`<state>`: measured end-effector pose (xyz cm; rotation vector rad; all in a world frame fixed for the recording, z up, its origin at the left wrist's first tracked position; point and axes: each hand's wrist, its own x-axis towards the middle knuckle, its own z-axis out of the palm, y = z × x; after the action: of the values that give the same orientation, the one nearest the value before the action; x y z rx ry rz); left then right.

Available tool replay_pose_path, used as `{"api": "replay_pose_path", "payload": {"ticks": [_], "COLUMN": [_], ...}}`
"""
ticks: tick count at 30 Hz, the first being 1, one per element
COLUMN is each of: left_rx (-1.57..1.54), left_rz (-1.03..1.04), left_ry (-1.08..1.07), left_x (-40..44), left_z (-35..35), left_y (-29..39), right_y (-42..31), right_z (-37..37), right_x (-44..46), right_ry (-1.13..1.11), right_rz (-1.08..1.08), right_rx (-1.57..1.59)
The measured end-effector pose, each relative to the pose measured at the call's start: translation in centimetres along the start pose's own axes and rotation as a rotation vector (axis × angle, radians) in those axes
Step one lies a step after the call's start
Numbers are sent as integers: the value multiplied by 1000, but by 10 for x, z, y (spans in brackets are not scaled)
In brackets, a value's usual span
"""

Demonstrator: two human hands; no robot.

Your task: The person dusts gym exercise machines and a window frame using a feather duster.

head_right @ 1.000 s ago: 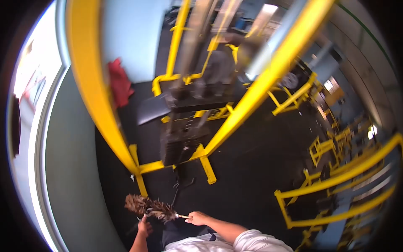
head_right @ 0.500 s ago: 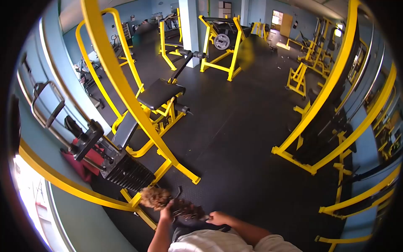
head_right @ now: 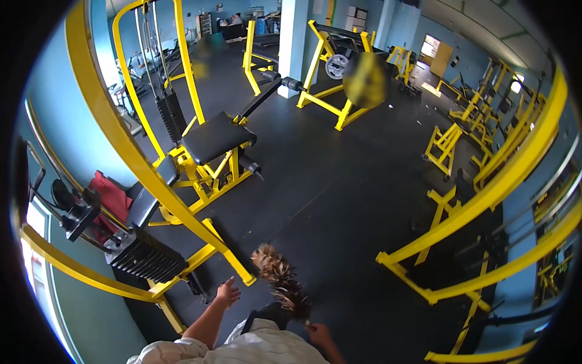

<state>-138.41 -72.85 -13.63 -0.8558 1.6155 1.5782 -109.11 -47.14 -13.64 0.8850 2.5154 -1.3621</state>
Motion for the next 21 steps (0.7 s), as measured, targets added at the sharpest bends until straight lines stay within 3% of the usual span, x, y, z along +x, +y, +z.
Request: {"api": "replay_pose_path", "payload": {"ticks": [2,4,6,8,12,18,21], "left_rx": [-204,-245,-219,-262,-182,-162,-363], "left_rz": [-107,-134,7,-59,-53,-56,-42], "left_ry": [-18,136,-96,-121,-368,-214,-5], "left_x": [39,33,40,-8,41,89,117], "left_z": [25,84,127,177,228,232,216], "left_y": [10,53,83,142,181,222,238], "right_y": [-37,-68,-85,-102,-134,-174,-196], "right_z": [-43,-85,-118,-149,-192,-209,-224], "right_x": [32,70,111,159,260,392,474], "right_ry": [-70,-148,-210,-182,-64,-213,-383], "right_rz": [65,109,13,-54,-179,-313,-362], "right_rx": [-30,-67,26,-45,-193,76,-24]}}
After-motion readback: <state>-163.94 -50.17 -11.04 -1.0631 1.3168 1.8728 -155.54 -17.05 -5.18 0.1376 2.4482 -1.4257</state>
